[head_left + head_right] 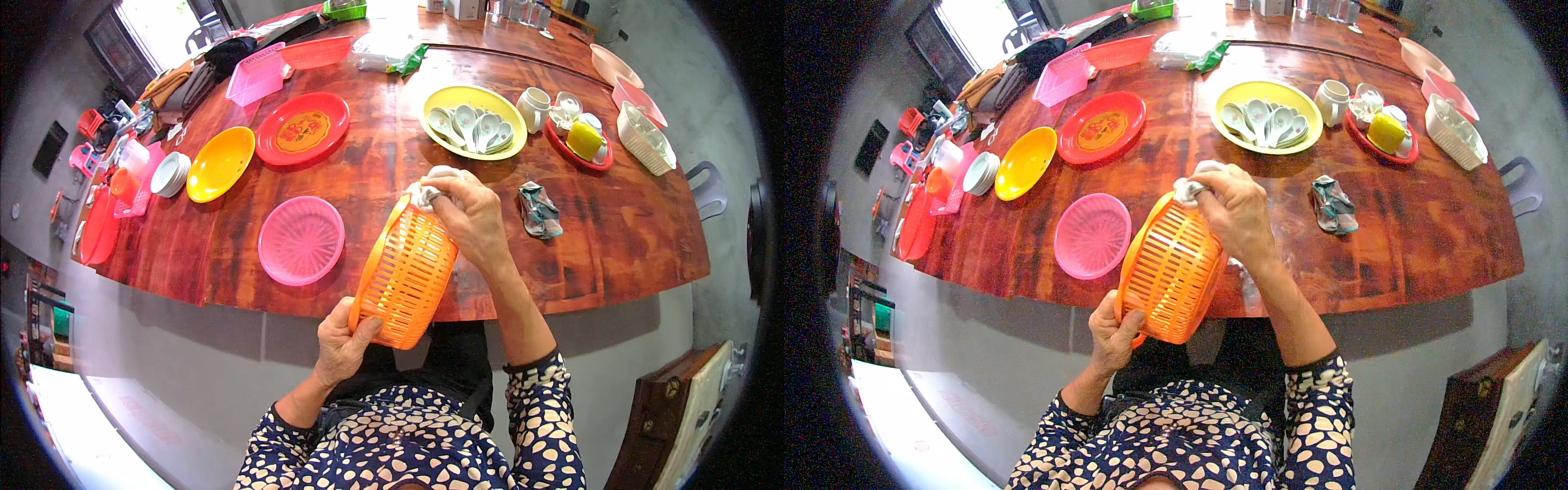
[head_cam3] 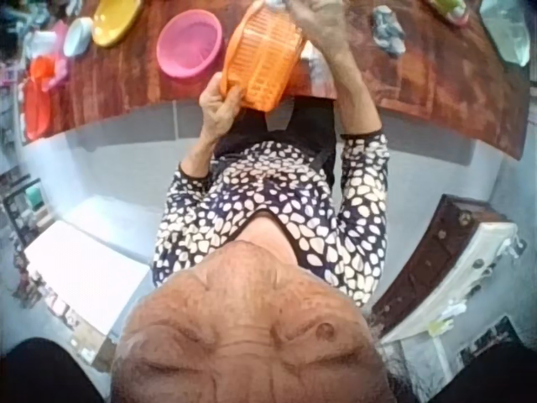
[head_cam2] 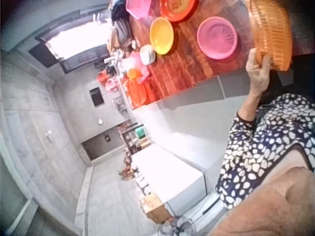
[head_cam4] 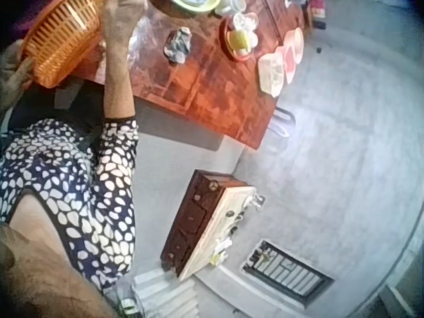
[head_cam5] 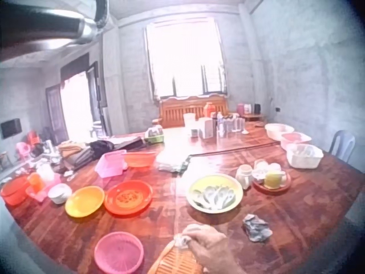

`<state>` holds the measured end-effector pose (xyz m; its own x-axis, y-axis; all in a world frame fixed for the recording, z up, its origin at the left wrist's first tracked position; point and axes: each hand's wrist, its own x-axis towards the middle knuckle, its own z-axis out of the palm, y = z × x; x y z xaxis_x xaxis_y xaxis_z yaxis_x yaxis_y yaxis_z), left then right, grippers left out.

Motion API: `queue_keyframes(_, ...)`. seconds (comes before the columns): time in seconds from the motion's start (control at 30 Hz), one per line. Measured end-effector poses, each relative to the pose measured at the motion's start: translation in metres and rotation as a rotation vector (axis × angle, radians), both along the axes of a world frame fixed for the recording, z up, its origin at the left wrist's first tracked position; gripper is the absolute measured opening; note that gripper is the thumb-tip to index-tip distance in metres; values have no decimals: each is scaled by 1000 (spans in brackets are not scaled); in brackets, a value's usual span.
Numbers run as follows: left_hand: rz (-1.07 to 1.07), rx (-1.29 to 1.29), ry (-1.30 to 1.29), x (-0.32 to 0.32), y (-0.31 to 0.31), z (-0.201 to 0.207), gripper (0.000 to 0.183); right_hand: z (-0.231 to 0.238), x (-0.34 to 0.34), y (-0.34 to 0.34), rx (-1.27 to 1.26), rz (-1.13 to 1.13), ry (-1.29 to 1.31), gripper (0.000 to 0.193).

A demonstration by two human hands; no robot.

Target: The person wipes several plastic kitchen items with a white cloth on a wooden table. They clean an orange basket, a red plate, a yellow bowl, and two white plates, handling each item individually and wiping both sides before stacking them.

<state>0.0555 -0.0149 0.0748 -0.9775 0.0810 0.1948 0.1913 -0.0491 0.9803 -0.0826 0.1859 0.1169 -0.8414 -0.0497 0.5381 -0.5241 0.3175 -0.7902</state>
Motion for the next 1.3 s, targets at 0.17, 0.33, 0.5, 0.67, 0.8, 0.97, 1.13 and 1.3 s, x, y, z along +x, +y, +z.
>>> queue_keyframes(0.17, 37, 106, 6, -6, 1, -2, 18, 9, 37, -9, 92, -4, 157, 29)
queue_keyframes(0.33, -4, 119, -27, -6, 1, -7, 18, 18, 88, -37, 486, 200, 617, 31)
queue_keyframes(0.5, -1, 86, -9, -5, -4, -21, 18, 18, 64, -22, 363, 106, 456, 29)
queue_keyframes(0.67, 82, 56, 25, -3, 1, -17, 20, 9, 26, -5, 142, 2, 192, 19)
queue_keyframes(0.8, 140, 205, -35, -16, 3, -16, 22, -18, 11, -3, -287, -85, -114, 15)
queue_keyframes(0.97, 184, 570, -139, -34, 12, -19, 35, -32, 77, -45, 15, -4, 224, 34)
queue_keyframes(1.13, 75, 620, -172, -38, -1, -26, 33, -43, 98, -52, 262, 205, 474, 42)
queue_keyframes(1.3, 121, 638, -194, -44, 4, -29, 34, -34, 57, -47, 145, 34, 393, 44)
